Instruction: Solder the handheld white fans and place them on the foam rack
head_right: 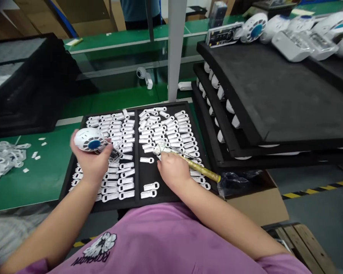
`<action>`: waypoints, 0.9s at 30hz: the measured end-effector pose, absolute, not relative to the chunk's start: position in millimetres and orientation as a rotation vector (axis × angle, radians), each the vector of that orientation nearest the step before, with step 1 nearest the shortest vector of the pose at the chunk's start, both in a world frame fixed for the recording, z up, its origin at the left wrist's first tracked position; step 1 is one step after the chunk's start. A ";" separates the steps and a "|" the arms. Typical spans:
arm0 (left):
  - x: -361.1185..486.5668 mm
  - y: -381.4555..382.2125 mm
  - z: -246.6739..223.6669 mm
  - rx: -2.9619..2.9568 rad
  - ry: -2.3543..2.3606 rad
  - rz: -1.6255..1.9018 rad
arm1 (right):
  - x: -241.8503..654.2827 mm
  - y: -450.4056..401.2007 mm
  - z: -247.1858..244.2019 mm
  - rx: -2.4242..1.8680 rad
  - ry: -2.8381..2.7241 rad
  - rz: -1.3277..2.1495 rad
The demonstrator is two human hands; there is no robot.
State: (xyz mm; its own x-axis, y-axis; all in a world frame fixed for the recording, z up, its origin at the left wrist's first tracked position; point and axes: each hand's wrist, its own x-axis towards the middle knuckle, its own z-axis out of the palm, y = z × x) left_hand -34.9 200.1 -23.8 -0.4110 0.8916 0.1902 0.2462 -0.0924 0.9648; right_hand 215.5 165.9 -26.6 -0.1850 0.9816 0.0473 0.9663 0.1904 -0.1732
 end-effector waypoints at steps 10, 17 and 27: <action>-31.3 206.0 -3.1 1.320 1.656 1.439 | 213.2 154.3 -18.9 -1.764 -2.499 0.321; -5.7 187.0 14.8 1.102 1.107 1.131 | 219.2 165.6 -8.9 -1.482 -1.491 1.423; 37.1 178.4 13.2 0.985 0.971 1.026 | 233.5 160.7 8.8 -0.954 -0.411 1.999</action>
